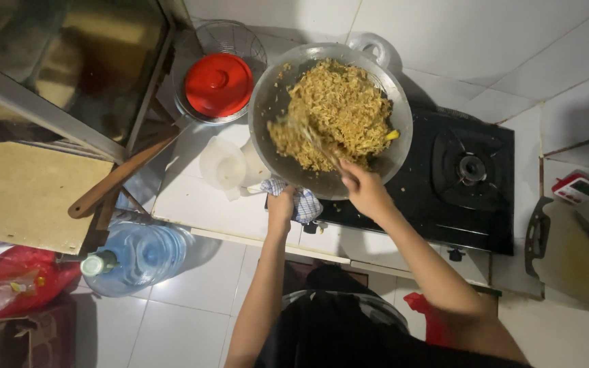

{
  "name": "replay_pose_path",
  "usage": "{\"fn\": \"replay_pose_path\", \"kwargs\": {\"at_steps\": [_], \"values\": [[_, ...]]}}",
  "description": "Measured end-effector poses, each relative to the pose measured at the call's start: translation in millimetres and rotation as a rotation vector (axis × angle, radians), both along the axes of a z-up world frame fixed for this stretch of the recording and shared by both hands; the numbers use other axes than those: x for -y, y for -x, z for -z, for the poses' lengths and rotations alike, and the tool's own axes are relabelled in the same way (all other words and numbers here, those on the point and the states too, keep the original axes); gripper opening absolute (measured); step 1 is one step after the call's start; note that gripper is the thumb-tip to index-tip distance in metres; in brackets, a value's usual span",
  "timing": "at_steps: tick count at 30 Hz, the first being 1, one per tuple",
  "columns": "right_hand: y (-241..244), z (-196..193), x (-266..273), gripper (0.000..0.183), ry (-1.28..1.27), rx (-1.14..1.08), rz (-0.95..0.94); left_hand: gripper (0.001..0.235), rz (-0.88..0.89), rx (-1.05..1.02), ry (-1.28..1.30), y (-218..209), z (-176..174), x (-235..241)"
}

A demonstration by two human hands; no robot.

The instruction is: Stirring a large quantity of noodles in a wok on a gas stove using a metal spatula to ensure even cooking.

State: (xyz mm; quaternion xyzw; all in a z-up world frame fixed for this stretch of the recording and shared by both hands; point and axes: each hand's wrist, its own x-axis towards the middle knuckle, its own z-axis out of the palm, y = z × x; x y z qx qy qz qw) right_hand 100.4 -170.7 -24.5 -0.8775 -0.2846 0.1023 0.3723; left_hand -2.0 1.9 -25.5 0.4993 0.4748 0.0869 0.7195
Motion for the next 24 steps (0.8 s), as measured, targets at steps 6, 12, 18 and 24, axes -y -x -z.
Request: {"fn": "replay_pose_path", "kwargs": {"at_steps": [6, 12, 18, 24], "values": [[12.0, -64.8, 62.2, 0.041, 0.046, -0.111, 0.067, 0.078, 0.009, -0.037, 0.0, 0.5, 5.6, 1.3], [-12.2, -48.0, 13.6, 0.039, -0.393, -0.379, 0.316, 0.075, -0.014, 0.022, -0.012, -7.9, -3.3, -2.3], [-44.6, -16.7, -73.8, 0.038, -0.323, -0.324, 0.383, 0.076, 0.008, -0.031, -0.014, -5.5, 20.3, -2.4], [-21.0, 14.7, -46.0, 0.037, -0.252, -0.429, 0.199, 0.075, -0.02, -0.006, 0.005, -4.0, -5.7, -3.1]]}}
